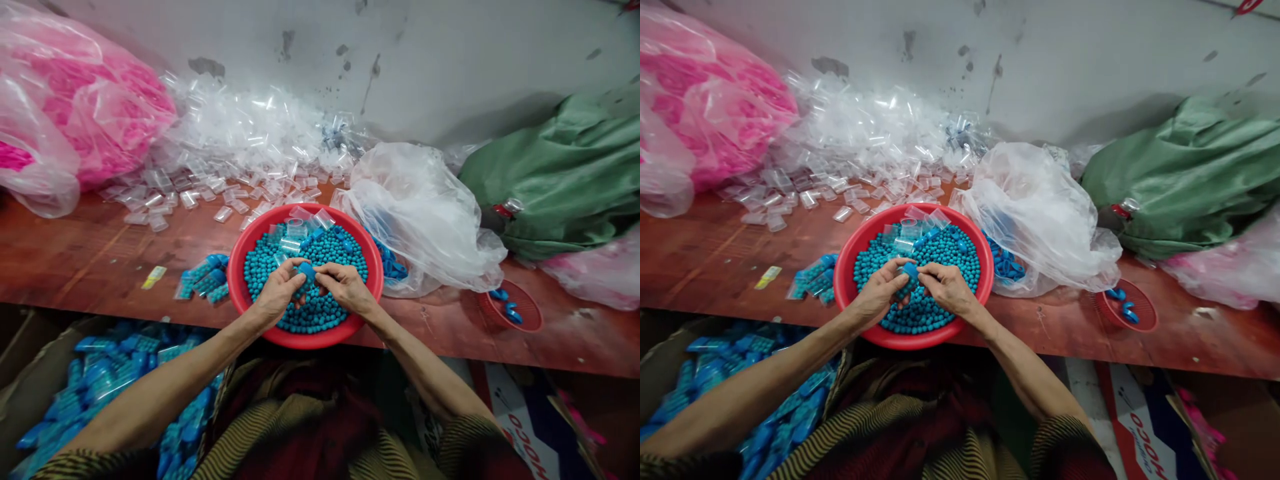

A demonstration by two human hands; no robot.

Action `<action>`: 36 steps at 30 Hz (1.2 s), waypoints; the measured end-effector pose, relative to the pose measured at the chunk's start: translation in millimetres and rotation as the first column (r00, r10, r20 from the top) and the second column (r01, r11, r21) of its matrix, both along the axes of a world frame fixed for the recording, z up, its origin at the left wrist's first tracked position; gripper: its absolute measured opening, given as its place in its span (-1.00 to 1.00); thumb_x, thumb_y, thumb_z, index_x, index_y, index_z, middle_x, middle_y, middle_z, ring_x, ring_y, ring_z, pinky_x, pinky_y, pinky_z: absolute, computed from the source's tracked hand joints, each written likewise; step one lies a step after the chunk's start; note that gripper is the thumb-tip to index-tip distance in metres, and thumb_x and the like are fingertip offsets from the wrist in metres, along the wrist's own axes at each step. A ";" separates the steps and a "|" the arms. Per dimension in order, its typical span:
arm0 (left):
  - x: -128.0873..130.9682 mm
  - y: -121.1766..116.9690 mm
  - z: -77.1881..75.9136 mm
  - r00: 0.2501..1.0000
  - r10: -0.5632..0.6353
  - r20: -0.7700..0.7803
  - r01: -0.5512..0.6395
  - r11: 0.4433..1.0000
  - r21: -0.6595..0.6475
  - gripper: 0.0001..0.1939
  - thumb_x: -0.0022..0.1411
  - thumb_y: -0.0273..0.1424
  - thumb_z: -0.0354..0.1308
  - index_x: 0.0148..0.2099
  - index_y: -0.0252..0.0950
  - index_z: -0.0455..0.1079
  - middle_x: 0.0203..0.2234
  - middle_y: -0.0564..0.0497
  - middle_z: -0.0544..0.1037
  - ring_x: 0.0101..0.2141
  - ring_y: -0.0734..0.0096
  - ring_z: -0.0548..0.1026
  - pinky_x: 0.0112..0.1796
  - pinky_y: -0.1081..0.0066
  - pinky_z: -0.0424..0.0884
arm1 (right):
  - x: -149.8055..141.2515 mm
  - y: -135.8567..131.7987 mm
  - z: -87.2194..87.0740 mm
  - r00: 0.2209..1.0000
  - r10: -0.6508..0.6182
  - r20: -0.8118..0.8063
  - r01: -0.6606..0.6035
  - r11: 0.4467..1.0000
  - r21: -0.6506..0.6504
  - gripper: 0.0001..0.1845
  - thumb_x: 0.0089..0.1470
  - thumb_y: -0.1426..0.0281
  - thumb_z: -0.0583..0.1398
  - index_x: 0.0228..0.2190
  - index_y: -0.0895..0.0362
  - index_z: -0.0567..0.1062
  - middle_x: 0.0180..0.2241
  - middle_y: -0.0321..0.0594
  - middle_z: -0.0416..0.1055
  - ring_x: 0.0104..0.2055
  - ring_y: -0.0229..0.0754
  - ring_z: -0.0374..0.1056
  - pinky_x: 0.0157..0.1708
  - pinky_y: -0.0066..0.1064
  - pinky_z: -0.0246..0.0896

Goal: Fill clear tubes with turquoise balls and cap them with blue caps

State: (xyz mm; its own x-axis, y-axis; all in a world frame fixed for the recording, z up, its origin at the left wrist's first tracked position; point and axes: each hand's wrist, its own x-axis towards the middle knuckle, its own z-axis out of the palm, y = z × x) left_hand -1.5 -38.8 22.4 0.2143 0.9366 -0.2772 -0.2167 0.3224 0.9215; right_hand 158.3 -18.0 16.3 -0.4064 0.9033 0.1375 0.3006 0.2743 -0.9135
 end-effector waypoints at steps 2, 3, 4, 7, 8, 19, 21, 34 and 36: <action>2.5 -1.2 -2.3 0.998 0.032 -0.055 -0.031 0.999 0.008 -0.60 0.06 -0.27 0.20 -0.07 -0.25 0.24 -0.65 0.20 0.32 -0.72 0.59 0.30 -0.73 0.56 0.14 | 2.4 2.9 -0.9 0.996 0.037 0.085 -0.046 0.993 0.110 -0.78 0.10 0.38 0.09 -0.34 0.15 0.53 -0.58 -0.33 0.40 -0.55 -0.33 0.30 -0.48 -0.51 0.20; 3.3 -1.6 -3.0 0.996 0.040 -0.080 -0.039 0.999 0.016 -0.62 0.07 -0.27 0.18 -0.07 -0.25 0.24 -0.66 0.21 0.29 -0.73 0.59 0.29 -0.73 0.57 0.13 | 4.2 4.2 -0.6 0.991 0.049 0.122 -0.069 0.984 0.165 -0.79 0.10 0.39 0.09 -0.36 0.16 0.53 -0.56 -0.31 0.41 -0.54 -0.32 0.30 -0.47 -0.50 0.20; 3.7 -1.9 -3.2 0.994 0.038 -0.098 -0.036 0.999 0.021 -0.63 0.07 -0.27 0.18 -0.08 -0.25 0.24 -0.66 0.22 0.28 -0.73 0.59 0.29 -0.73 0.56 0.15 | 6.4 5.6 0.3 0.987 0.063 0.147 -0.093 0.975 0.204 -0.79 0.10 0.40 0.09 -0.38 0.16 0.53 -0.55 -0.29 0.42 -0.52 -0.32 0.30 -0.45 -0.50 0.20; 1.6 -1.1 -0.7 0.995 -0.030 -0.098 0.031 0.999 0.010 -0.58 0.06 -0.22 0.19 -0.06 -0.24 0.21 -0.59 0.20 0.32 -0.70 0.56 0.36 -0.70 0.54 0.24 | 14.9 9.7 6.0 0.986 0.129 0.108 -0.147 0.974 0.173 -0.81 0.07 0.39 0.12 -0.39 0.16 0.53 -0.50 -0.26 0.42 -0.46 -0.30 0.32 -0.42 -0.47 0.24; 0.1 -0.3 0.9 0.995 -0.065 -0.080 0.065 0.998 0.003 -0.56 0.05 -0.20 0.20 -0.05 -0.23 0.20 -0.56 0.19 0.35 -0.68 0.54 0.39 -0.68 0.53 0.26 | 17.3 11.0 8.0 0.987 0.154 0.050 -0.159 0.981 0.113 -0.82 0.05 0.37 0.13 -0.38 0.16 0.53 -0.47 -0.26 0.42 -0.47 -0.31 0.32 -0.43 -0.47 0.25; -1.5 -2.2 -0.8 0.991 -0.061 -0.120 0.074 0.991 0.108 -0.60 0.09 -0.27 0.17 -0.05 -0.21 0.15 -0.59 0.20 0.34 -0.66 0.55 0.39 -0.66 0.55 0.28 | -2.8 8.3 5.7 0.982 -0.144 -0.119 0.138 0.989 -0.057 -0.60 0.08 0.28 0.14 -0.04 0.14 0.41 -0.21 -0.15 0.49 -0.33 -0.20 0.43 -0.28 -0.30 0.39; 0.4 -3.9 -0.9 0.993 -0.028 -0.118 0.042 0.992 0.123 -0.58 0.10 -0.29 0.16 -0.01 -0.21 0.14 -0.56 0.19 0.35 -0.65 0.56 0.37 -0.65 0.54 0.27 | -4.4 2.0 7.9 0.998 -0.043 0.046 0.036 0.990 0.137 -0.60 0.13 0.30 0.09 -0.02 0.17 0.40 -0.11 -0.06 0.45 -0.09 -0.10 0.39 -0.07 -0.21 0.31; 10.4 -5.1 6.1 0.996 0.086 -0.029 -0.084 0.994 0.069 -0.64 0.02 -0.25 0.22 -0.15 -0.27 0.25 -0.51 0.16 0.34 -0.51 0.60 0.29 -0.46 0.57 0.24 | -22.9 -21.5 -1.7 0.921 -0.081 0.381 -0.055 0.941 0.333 -0.13 -0.15 0.26 0.26 0.13 0.25 0.05 -0.11 0.07 0.26 -0.18 0.06 0.36 -0.31 -0.15 0.36; 11.7 -5.4 4.1 0.991 0.108 -0.076 -0.101 0.991 0.092 -0.69 0.05 -0.27 0.19 -0.18 -0.26 0.24 -0.52 0.16 0.34 -0.51 0.59 0.29 -0.46 0.57 0.24 | -24.9 -24.0 -6.9 0.928 -0.105 0.358 -0.033 0.932 0.360 -0.14 -0.16 0.27 0.26 0.12 0.25 0.04 -0.14 0.05 0.26 -0.20 0.05 0.35 -0.32 -0.16 0.36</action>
